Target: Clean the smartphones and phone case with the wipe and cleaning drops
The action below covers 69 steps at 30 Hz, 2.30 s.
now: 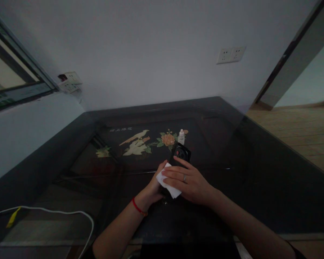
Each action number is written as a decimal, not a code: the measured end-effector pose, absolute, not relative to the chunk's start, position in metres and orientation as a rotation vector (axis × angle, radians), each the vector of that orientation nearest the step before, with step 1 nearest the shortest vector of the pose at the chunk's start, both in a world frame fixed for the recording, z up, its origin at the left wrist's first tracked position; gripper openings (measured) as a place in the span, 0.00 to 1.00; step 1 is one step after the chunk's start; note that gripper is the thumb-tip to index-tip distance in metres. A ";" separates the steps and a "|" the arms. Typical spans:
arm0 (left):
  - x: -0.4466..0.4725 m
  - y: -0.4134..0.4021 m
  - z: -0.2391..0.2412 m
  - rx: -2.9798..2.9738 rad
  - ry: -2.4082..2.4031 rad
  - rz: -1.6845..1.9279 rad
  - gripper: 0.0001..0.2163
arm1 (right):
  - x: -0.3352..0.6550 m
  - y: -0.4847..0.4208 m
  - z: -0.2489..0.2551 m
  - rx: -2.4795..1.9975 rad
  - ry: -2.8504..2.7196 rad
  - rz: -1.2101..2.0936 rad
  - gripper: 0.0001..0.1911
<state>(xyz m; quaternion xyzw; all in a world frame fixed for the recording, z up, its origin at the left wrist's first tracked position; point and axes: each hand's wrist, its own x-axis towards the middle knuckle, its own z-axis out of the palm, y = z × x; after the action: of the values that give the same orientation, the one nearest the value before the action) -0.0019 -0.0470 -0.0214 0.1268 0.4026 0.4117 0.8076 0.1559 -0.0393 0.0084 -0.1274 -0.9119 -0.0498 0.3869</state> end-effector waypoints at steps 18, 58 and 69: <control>0.001 -0.056 -0.003 0.545 0.703 0.655 0.26 | 0.177 -0.013 0.010 -0.776 -2.088 0.043 0.18; -0.019 -0.037 0.009 0.053 0.475 1.224 0.27 | 0.158 -0.035 -0.015 -0.356 -2.369 -0.234 0.24; -0.020 -0.040 -0.010 0.073 0.502 0.976 0.30 | 0.138 -0.045 -0.015 -0.359 -2.417 -0.415 0.20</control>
<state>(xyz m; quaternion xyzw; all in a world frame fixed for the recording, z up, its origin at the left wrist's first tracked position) -0.0204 -0.0403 -0.0103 0.0349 0.2386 0.4637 0.8525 0.1382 -0.0449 -0.0147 -0.1369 -0.9220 -0.1583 0.3256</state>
